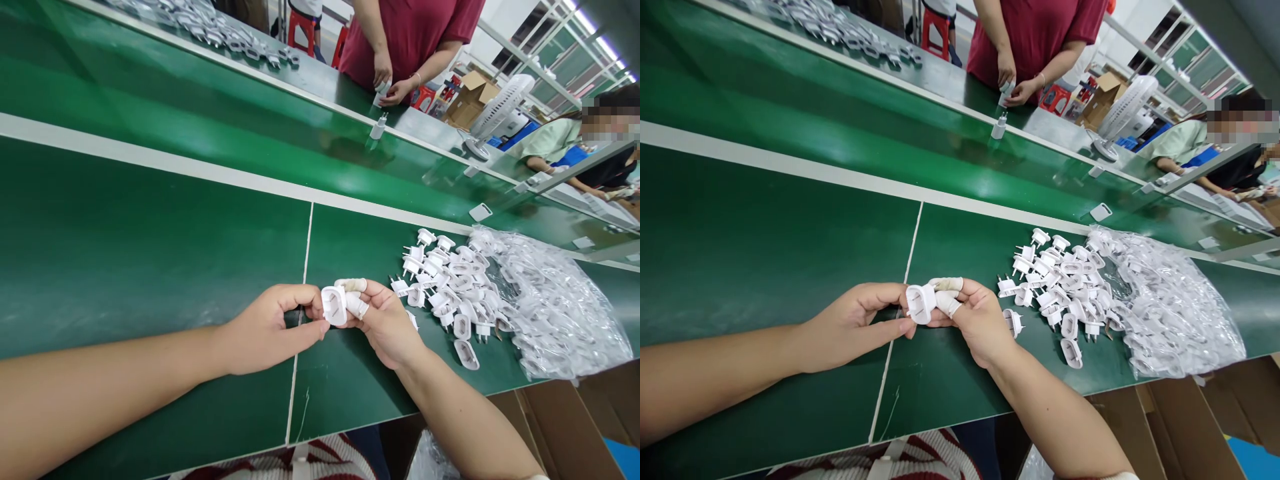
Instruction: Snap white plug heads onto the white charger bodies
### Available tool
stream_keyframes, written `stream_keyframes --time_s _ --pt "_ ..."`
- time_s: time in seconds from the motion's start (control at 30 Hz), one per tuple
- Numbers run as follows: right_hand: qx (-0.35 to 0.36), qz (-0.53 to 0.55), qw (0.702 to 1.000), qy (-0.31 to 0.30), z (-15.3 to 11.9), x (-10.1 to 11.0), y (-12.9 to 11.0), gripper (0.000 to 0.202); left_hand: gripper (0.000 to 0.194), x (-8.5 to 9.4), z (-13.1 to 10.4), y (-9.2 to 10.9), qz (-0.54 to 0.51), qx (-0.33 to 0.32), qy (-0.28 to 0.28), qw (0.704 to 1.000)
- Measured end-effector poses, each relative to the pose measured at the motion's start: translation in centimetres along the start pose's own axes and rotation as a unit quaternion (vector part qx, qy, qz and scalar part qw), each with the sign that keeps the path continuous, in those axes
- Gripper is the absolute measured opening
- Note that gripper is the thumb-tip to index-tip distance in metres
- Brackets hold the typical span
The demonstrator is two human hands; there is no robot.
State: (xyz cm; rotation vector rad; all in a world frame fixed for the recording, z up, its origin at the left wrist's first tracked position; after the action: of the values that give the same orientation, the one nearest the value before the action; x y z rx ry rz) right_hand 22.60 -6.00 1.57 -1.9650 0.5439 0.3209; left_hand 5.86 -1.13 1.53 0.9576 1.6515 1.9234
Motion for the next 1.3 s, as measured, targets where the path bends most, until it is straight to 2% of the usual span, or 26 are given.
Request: stream_keyframes --time_s 0.23,0.33,0.53,0.73,0.97,1.17,1.3 --pt "0.007 -0.022 1.000 -0.003 -0.2 -0.1 -0.1 0.039 0.023 -0.2 -0.2 -0.5 0.017 -0.011 -0.004 1.000" --pt "0.011 -0.027 1.000 -0.006 -0.1 0.0 0.0 0.037 0.024 -0.2 -0.2 -0.3 0.036 -0.015 -0.008 0.999" --pt "0.032 -0.040 0.999 -0.003 0.1 0.0 -0.1 0.035 0.020 -0.1 -0.4 0.4 0.104 -0.047 0.030 0.993" --pt "0.023 -0.033 0.999 -0.005 0.2 -0.1 0.1 0.033 0.018 -0.3 -0.4 0.3 0.121 -0.030 0.022 0.992" --pt "-0.040 -0.017 0.999 -0.017 0.1 -0.1 0.2 0.039 0.023 -0.1 -0.3 -0.2 0.027 -0.001 -0.004 1.000" --pt "-0.097 0.013 0.994 -0.055 0.0 -0.2 0.2 0.040 0.016 0.0 -0.6 -0.6 -0.069 -0.023 -0.054 0.996" --pt "-0.110 0.015 0.992 -0.065 0.0 -0.2 0.2 0.041 0.023 0.2 -0.4 -0.8 -0.079 0.003 -0.040 0.996"
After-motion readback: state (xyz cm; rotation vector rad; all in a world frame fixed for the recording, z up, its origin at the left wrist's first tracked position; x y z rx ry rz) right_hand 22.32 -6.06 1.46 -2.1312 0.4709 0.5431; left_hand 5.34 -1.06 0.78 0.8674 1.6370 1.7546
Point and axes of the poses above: each hand's wrist, its own z-axis towards the middle knuckle, its own x-axis out of the back of the hand, y = z × x, the point moved 4 cm from there along z, towards the middle knuckle, and after that the axes turned 11 degrees about z, right-handed, at the moved point
